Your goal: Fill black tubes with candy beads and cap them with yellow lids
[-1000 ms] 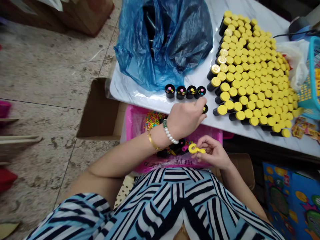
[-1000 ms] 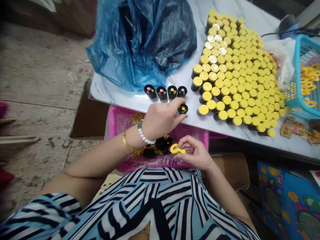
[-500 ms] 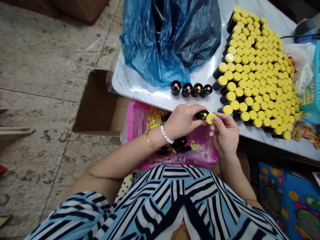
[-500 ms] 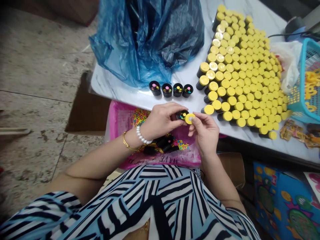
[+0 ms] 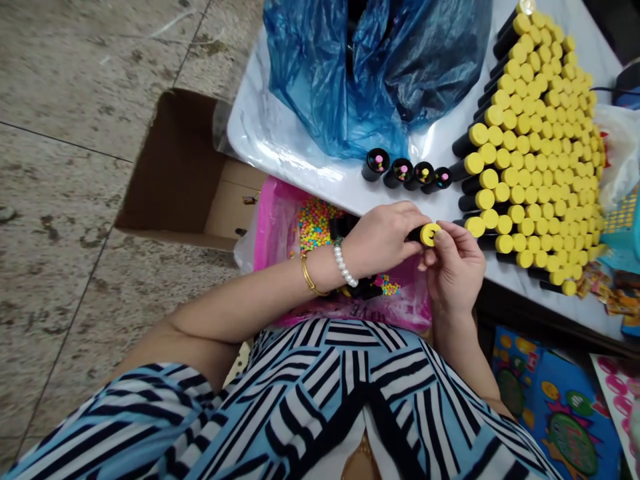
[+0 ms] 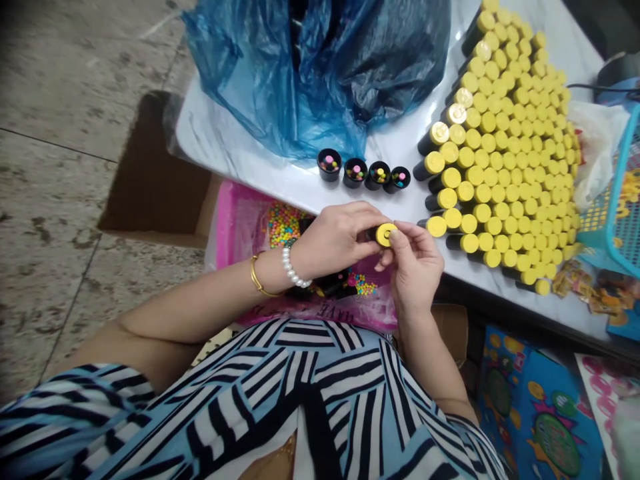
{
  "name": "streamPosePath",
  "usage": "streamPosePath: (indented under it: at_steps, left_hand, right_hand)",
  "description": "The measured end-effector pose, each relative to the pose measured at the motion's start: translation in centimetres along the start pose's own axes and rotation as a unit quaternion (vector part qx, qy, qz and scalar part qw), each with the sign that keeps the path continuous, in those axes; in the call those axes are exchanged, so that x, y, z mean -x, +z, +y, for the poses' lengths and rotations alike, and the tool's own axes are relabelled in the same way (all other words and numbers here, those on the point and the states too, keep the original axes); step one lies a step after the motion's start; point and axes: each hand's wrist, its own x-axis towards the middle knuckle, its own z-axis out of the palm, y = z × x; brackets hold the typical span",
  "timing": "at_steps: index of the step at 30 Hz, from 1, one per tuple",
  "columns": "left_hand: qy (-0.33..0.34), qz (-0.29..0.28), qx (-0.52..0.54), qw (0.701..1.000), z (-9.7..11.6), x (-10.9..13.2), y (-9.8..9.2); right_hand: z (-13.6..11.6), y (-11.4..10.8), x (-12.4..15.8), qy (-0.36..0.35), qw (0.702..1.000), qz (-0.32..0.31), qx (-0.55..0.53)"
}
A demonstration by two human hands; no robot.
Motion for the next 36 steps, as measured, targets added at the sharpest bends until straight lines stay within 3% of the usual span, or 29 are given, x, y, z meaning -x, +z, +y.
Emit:
streamPosePath:
  at_steps: [5,8,11,15,18,23,27,30,36]
  left_hand:
    - [-0.028,0.007,-0.018,0.999,0.3,0.2,-0.3]
    - [-0.039,-0.027,-0.020,0.999,1.0,0.1,-1.3]
    - [-0.074,-0.067,0.093,0.991,1.7,-0.1,-2.0]
    - [-0.158,-0.035,0.278,0.947,2.0,-0.2,-0.8]
    - [-0.180,-0.020,0.317,0.931,1.7,0.1,0.4]
    - [-0.137,-0.001,0.259,0.956,0.6,1.0,0.8]
    - [-0.041,0.009,0.134,0.990,0.0,1.3,-0.1]
    - [0.009,0.012,0.060,0.998,0.0,1.3,-0.7]
    - [0.069,-0.064,0.016,0.995,-0.8,0.6,-1.5]
  right_hand:
    - [0.1,0.0,0.1,-0.007,0.999,0.001,0.034]
    - [-0.2,-0.1,0.1,-0.015,0.998,-0.017,0.063]
    - [-0.7,-0.1,0.2,-0.009,0.997,-0.042,0.069]
    - [-0.7,0.2,0.5,0.010,0.996,-0.053,0.074]
    - [0.0,0.1,0.3,0.007,0.996,-0.053,0.077]
    - [1.1,-0.7,0.1,0.031,0.996,-0.083,0.029]
    - [1.3,-0.9,0.8,0.010,0.997,-0.068,-0.022]
    - [1.2,-1.0,2.0,0.000,0.997,-0.057,-0.061]
    - [1.4,-2.5,1.8,0.093,0.987,-0.084,-0.097]
